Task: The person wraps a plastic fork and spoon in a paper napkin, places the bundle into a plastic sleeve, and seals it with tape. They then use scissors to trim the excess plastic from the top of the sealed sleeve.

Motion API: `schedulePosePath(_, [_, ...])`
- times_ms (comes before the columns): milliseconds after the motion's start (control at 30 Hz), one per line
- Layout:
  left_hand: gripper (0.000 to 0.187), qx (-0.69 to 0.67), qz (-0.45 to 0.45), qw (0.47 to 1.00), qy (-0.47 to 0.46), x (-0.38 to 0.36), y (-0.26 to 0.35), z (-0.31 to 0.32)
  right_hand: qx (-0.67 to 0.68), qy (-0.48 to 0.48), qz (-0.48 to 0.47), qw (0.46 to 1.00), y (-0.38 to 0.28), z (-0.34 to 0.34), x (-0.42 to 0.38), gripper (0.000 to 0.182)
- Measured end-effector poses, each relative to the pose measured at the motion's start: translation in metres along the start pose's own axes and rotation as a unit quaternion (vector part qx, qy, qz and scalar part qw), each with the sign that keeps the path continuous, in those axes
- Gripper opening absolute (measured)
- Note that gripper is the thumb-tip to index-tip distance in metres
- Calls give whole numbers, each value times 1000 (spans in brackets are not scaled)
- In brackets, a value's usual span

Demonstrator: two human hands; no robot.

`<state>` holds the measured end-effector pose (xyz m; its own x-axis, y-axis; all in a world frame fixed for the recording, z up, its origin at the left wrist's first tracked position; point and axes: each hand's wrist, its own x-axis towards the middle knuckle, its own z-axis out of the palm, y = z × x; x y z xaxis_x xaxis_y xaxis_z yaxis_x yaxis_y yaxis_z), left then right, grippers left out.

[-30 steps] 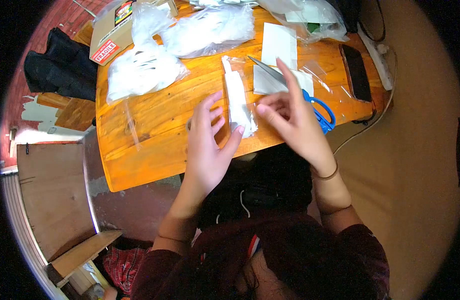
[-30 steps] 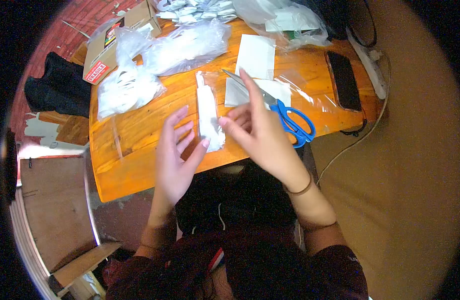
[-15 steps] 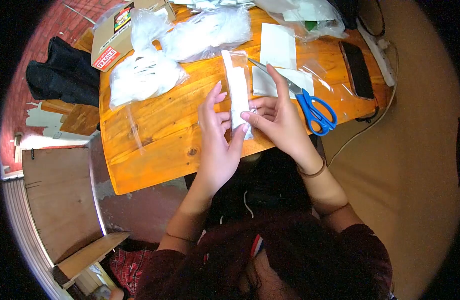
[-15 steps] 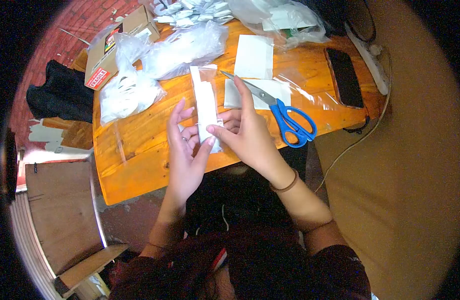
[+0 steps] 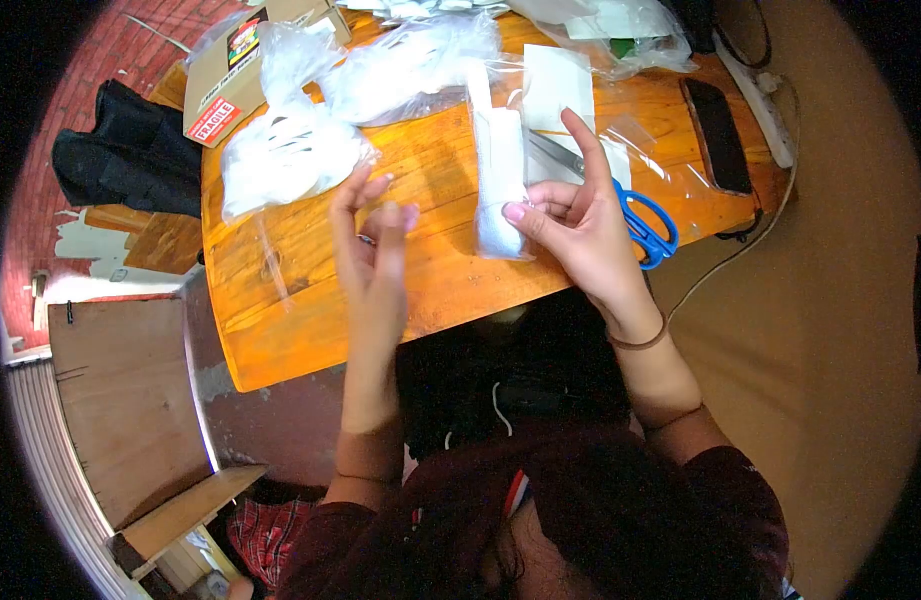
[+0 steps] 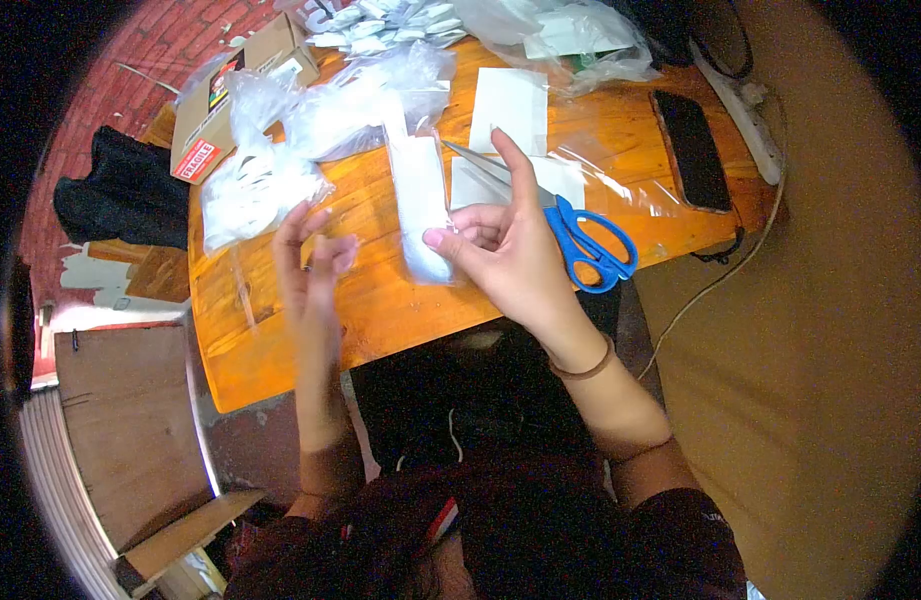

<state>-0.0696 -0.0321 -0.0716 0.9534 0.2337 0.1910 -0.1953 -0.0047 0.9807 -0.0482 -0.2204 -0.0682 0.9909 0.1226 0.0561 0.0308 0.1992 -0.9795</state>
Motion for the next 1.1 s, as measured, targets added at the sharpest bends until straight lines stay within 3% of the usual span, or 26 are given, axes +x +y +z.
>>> schedulePosePath(167, [38, -44, -14, 999, 8, -2, 4, -8, 17, -3, 16, 1000, -7, -2, -3, 93])
schedulePosePath(267, [30, -20, -45, 990, -128, -20, 9, 10, 34, -18, 18, 999, -10, 0, -8, 90])
schedulePosePath(467, [33, -130, -140, 973, -129, -30, 12, 32, 42, -22, 25, 999, -16, 3, -12, 90])
schedulePosePath(833, [25, -121, -111, 974, -154, -30, 24, 39, 45, -12, -12, 999, -26, 4, -12, 94])
schedulePosePath(933, [26, -131, -118, 971, -161, -30, 25, 38, 13, -8, -5, 1000, -32, 2, -15, 88])
schedulePosePath(1033, [26, -127, -125, 971, -157, -29, 29, 38, -72, 77, -129, 986, -33, -4, -9, 74])
schedulePosePath(1100, [26, -123, -125, 972, -154, -29, 30, 37, -37, 89, -175, 980, -39, -12, -8, 42])
